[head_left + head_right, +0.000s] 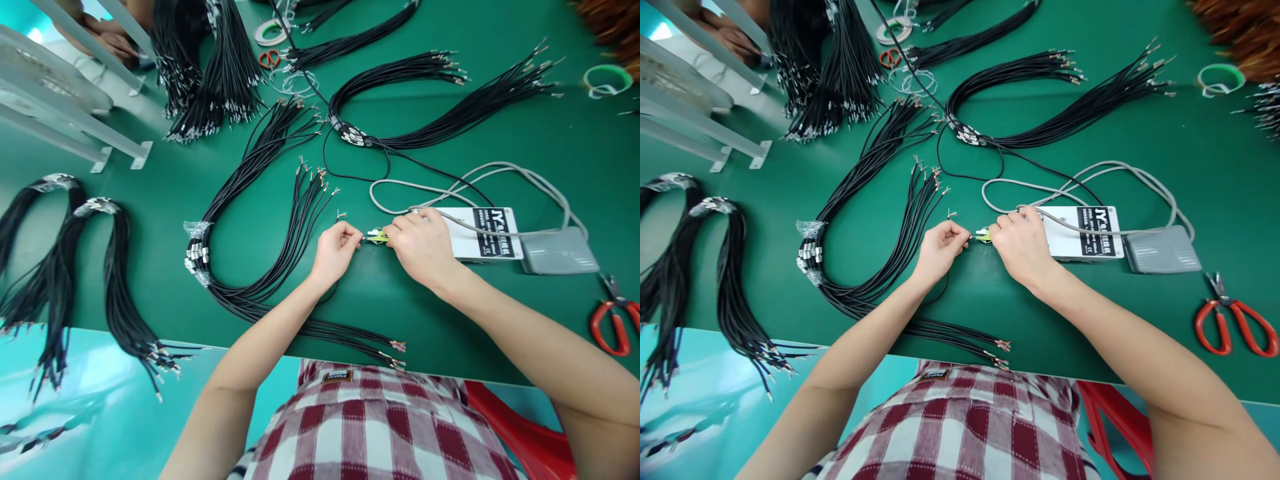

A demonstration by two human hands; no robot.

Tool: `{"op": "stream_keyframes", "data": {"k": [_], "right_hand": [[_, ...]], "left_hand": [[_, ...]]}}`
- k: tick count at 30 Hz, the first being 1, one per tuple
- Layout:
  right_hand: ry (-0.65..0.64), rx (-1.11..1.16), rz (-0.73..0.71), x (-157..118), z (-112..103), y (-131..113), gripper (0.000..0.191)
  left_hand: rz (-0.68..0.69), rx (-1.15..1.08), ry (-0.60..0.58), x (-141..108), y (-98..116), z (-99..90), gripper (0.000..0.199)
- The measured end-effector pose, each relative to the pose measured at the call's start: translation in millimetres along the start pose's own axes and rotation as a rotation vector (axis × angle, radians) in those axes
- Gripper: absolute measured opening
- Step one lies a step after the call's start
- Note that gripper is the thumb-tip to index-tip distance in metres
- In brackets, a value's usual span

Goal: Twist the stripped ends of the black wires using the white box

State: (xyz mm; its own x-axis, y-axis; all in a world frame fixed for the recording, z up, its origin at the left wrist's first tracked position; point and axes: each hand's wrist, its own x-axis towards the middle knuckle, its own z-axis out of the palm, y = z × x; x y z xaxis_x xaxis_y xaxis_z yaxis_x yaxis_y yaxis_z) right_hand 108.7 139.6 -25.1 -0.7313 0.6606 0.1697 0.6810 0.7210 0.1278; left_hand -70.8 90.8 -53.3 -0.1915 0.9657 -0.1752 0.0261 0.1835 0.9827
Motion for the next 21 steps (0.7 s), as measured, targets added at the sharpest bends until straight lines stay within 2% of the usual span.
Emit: {"op": "stream_keyframes", "data": {"k": [7, 13, 16, 18, 21], "right_hand": [[-0.031, 0.063, 0.017, 0, 0, 2, 0.025], [0.014, 0.025, 0.008, 0, 1, -1, 0.023], [0.042, 0.047, -0.001, -3, -5, 1, 0.014], [0.095, 0.092, -0.007, -15, -12, 5, 0.010], [0.271, 0.187, 0.071, -48, -19, 12, 0.022]], "left_hand": [[-0.011, 0.041, -0.012, 9, -7, 5.5, 0.012], [-0.003, 0.082, -0.019, 12, -9, 6.7, 0.011], [0.008, 0.115, -0.024, 12, -8, 6.5, 0.012], [0.017, 0.138, -0.026, 12, -8, 5.9, 0.011], [0.019, 0.168, -0.029, 11, -9, 4.9, 0.010]]}}
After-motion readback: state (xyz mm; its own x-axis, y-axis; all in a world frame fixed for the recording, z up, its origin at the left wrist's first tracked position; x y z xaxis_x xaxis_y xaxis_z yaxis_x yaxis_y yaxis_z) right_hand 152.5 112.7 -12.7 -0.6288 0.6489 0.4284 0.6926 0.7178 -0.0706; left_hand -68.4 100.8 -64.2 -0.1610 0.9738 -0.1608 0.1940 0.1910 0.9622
